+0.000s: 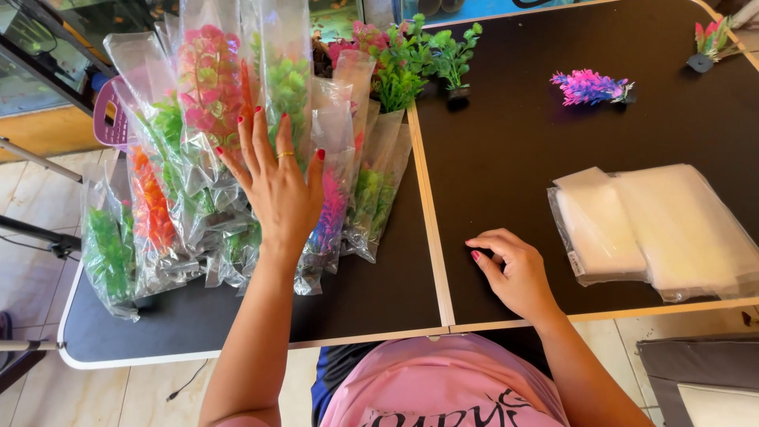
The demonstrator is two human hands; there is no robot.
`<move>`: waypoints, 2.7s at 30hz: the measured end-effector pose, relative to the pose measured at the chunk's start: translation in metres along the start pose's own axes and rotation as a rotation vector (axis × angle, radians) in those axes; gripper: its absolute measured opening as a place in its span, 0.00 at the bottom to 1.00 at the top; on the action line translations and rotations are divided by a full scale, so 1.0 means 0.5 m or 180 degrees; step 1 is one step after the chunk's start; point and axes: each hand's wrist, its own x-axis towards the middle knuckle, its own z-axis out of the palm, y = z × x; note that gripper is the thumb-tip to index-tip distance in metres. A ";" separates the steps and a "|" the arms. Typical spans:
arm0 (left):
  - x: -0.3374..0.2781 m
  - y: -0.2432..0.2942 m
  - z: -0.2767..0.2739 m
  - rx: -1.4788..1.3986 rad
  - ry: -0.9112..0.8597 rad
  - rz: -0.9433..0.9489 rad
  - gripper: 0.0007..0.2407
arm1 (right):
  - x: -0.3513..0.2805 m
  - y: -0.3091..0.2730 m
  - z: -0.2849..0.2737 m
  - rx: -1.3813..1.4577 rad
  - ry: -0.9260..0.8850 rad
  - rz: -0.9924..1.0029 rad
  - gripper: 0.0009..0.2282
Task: The person picks up artificial aquarium plants and places them into individual clear plastic sleeves, smoothing the sleeves once filled.
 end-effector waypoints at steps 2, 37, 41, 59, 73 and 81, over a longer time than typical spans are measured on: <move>-0.003 0.005 -0.011 -0.0104 0.0035 0.0023 0.25 | 0.000 -0.001 0.001 0.0032 0.0012 0.0000 0.07; -0.281 0.251 0.054 -0.1938 -0.1634 0.1000 0.22 | -0.024 0.174 -0.328 -0.1789 0.1272 -0.0341 0.13; -0.280 0.251 0.053 -0.1950 -0.1650 0.0977 0.21 | 0.015 0.135 -0.282 -0.2036 0.0915 -0.0704 0.24; -0.283 0.247 0.056 -0.1984 -0.1642 0.0978 0.22 | 0.006 0.177 -0.267 -0.2663 0.0916 0.0262 0.02; -0.288 0.246 0.058 -0.2012 -0.1582 0.0995 0.22 | 0.048 0.136 -0.364 -0.2542 0.2605 -0.1084 0.06; -0.291 0.245 0.061 -0.2020 -0.1585 0.0984 0.22 | 0.097 0.093 -0.420 -0.2006 0.2635 -0.1527 0.03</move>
